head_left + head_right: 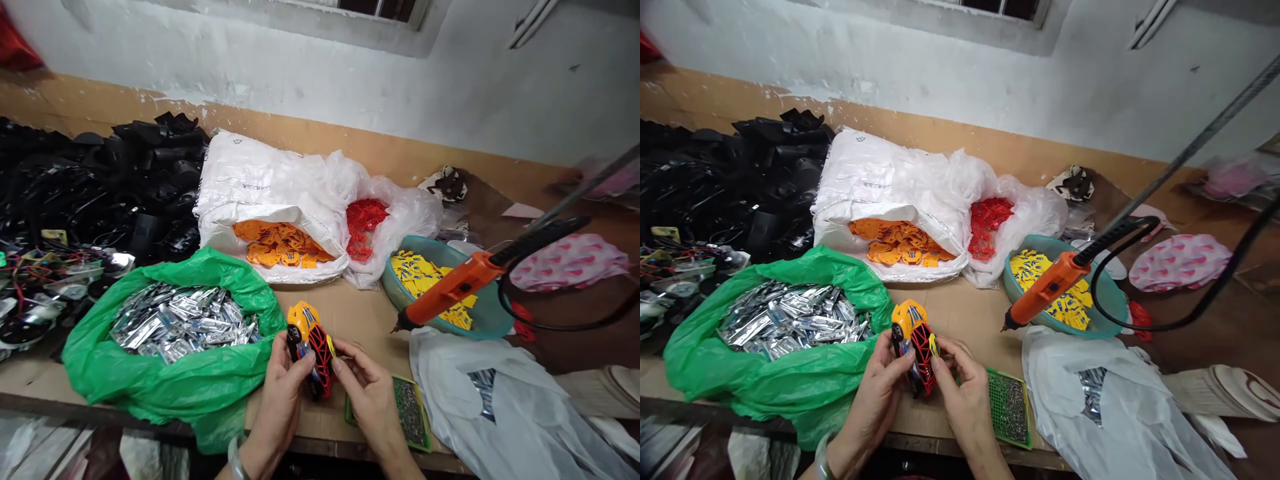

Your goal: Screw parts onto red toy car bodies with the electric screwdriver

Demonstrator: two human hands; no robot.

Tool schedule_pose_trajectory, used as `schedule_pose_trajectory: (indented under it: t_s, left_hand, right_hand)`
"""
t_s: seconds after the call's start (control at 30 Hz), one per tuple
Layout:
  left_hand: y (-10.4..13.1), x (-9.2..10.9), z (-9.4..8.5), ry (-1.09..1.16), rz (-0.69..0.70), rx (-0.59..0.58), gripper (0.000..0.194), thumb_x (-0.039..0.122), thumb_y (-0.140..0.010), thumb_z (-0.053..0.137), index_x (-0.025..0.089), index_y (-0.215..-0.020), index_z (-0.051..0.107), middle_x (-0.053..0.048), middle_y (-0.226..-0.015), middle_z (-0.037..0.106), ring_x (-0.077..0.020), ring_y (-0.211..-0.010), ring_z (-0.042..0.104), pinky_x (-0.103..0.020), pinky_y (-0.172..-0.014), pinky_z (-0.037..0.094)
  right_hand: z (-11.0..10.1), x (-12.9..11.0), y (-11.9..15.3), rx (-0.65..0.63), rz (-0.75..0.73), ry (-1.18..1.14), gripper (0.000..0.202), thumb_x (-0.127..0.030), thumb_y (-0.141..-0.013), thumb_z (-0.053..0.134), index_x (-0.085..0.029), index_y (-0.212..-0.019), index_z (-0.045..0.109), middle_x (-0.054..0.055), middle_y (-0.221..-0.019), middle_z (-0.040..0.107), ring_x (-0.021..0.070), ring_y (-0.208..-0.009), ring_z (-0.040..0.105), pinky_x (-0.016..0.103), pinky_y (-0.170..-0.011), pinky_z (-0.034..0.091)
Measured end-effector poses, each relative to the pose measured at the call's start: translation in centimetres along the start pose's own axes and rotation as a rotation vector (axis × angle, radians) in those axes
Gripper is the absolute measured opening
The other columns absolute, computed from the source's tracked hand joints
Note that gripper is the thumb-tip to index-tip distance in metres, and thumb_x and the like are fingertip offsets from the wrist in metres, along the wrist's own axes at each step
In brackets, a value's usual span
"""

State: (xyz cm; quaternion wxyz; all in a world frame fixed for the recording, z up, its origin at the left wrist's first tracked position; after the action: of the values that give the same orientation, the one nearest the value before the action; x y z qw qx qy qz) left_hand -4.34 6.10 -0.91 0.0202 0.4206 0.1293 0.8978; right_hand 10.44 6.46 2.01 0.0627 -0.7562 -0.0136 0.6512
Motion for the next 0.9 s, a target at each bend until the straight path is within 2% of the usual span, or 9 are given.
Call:
schedule_pose_trajectory:
  t_s: [0.17, 0.37, 0.67, 0.9]
  left_hand:
    - [-0.3, 1.8, 1.0, -0.216, 0.127, -0.012, 0.037, 0.031, -0.069, 0.083, 0.021, -0.097, 0.062, -0.003, -0.094, 0.07, -0.0213, -0.09, 0.062, -0.031, -0.083, 0.046]
    - [-0.7, 1.9, 1.7, -0.254, 0.185, 0.012, 0.033, 0.025, -0.065, 0.083, 0.021, -0.09, 0.062, 0.0, -0.085, 0.068, -0.019, -0.077, 0.06, -0.03, -0.075, 0.046]
    - [-0.9, 1.4, 1.8, -0.317, 0.196, 0.029, 0.03, 0.022, -0.066, 0.081, 0.021, -0.089, 0.062, 0.001, -0.081, 0.066, -0.019, -0.075, 0.058, -0.03, -0.073, 0.045]
    - [-1.0, 1.1, 2.0, -0.275, 0.192, 0.035, 0.031, 0.025, -0.065, 0.082, 0.021, -0.087, 0.06, 0.0, -0.08, 0.067, -0.0183, -0.072, 0.059, -0.03, -0.07, 0.046]
  right_hand:
    - [0.1, 2.2, -0.3, -0.025, 0.156, -0.18, 0.037, -0.048, -0.081, 0.074, -0.022, -0.105, 0.08, 0.01, -0.11, 0.079, 0.0301, -0.105, 0.072, 0.045, -0.098, 0.056]
    - [-0.1, 4.3, -0.3, 0.008, 0.261, -0.336, 0.044, -0.054, -0.075, 0.079, -0.024, -0.108, 0.079, 0.01, -0.117, 0.077, 0.0318, -0.113, 0.07, 0.05, -0.106, 0.05]
    - [-0.3, 5.5, 0.0, 0.053, 0.243, -0.294, 0.044, -0.052, -0.078, 0.077, -0.025, -0.113, 0.077, 0.01, -0.123, 0.074, 0.0314, -0.12, 0.066, 0.052, -0.112, 0.044]
    - [-0.5, 4.3, 0.0, 0.071, 0.164, -0.138, 0.042, -0.05, -0.082, 0.073, -0.023, -0.114, 0.077, 0.01, -0.122, 0.074, 0.0316, -0.115, 0.069, 0.052, -0.108, 0.049]
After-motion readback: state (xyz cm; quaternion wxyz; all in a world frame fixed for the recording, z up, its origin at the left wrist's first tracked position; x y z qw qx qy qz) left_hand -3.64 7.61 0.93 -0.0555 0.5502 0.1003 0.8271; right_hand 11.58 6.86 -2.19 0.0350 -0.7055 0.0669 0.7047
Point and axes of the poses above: each hand's wrist, its own y-axis away from the middle knuckle, its own z-axis out of the palm, x = y × z, the point moved 7 cm from there along -y, towards the middle knuckle
